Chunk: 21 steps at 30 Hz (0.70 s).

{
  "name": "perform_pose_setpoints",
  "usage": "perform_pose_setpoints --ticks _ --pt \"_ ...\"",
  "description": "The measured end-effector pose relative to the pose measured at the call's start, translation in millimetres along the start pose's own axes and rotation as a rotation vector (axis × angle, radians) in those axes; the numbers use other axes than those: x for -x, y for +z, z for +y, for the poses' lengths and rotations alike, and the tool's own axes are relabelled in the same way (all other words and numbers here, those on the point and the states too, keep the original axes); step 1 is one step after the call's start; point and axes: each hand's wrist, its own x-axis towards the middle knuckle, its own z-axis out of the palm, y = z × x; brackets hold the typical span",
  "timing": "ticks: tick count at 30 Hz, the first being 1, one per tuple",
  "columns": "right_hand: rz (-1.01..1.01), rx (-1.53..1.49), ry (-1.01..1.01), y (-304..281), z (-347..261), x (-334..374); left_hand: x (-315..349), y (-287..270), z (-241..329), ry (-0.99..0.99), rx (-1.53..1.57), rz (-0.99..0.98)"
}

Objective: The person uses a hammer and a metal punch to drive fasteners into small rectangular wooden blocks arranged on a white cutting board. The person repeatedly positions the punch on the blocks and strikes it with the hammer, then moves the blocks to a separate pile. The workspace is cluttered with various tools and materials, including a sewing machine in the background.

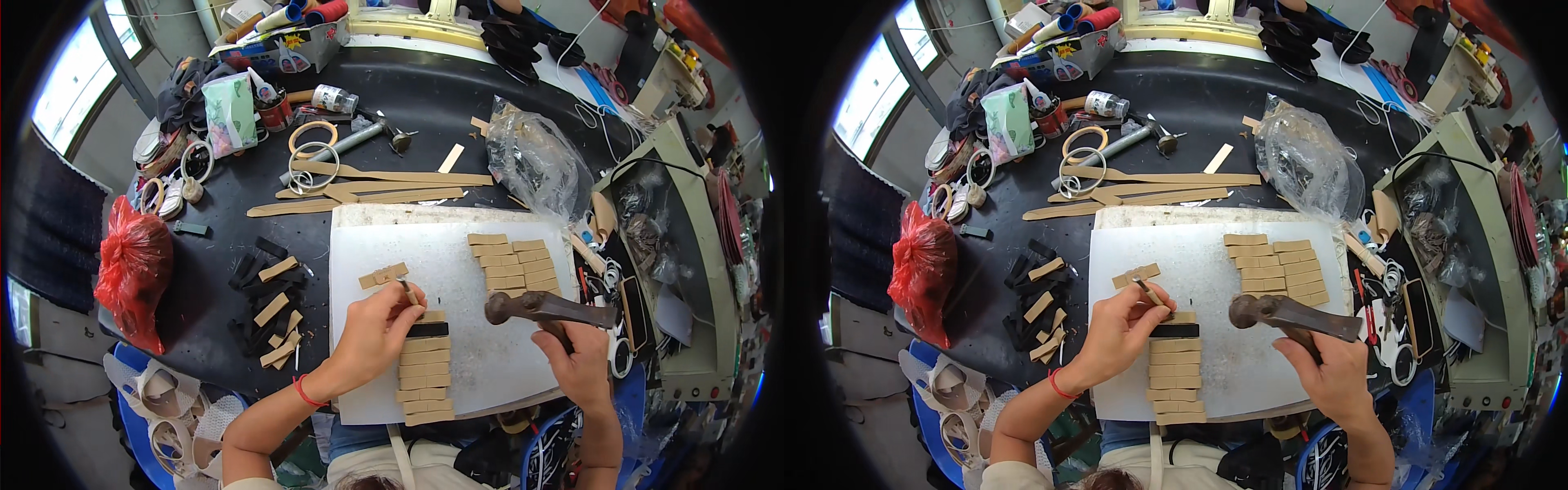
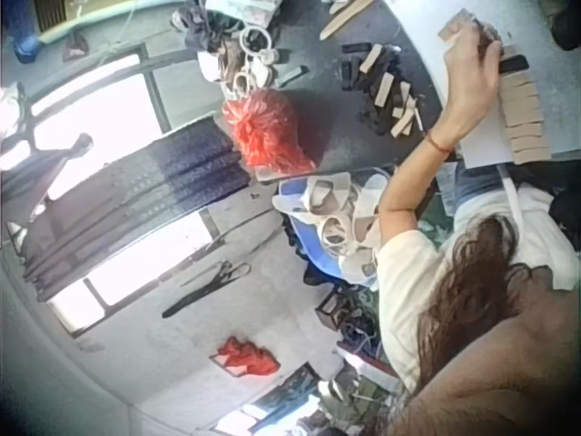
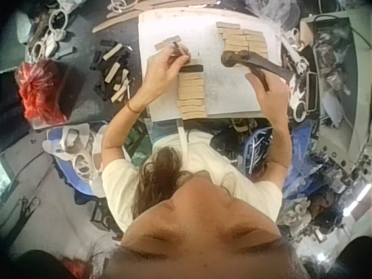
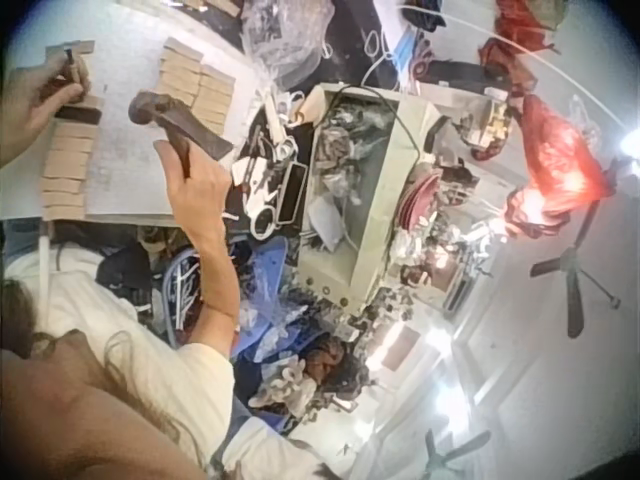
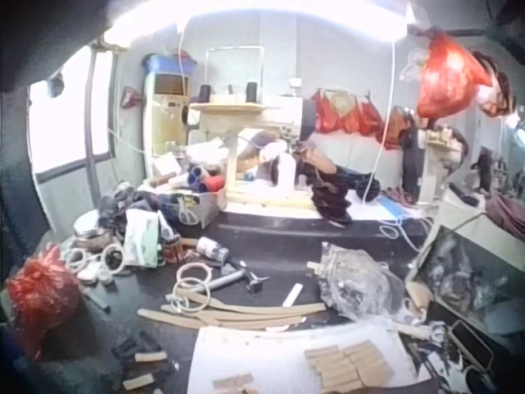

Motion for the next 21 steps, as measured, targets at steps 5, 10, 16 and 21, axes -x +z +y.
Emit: perform_pose_setpoints --ticks 5,10,16,21 --pt "0.082 -0.008 -0.142 -3 -20 -16 -2 2 6 0.246 -0.398 -0.079" --pt "0.155 -0.266 -0.32 -9 -52 -34 6 10 -2 0.338 -0.565 -0.072" --pt "0.031 0.152 -0.334 9 -42 -46 -6 2 -7 0.071 -0.091 0.043" --pt "0.018 0.059 -0.253 23 -24 -29 -4 3 -11 0.053 -0.08 0.09"
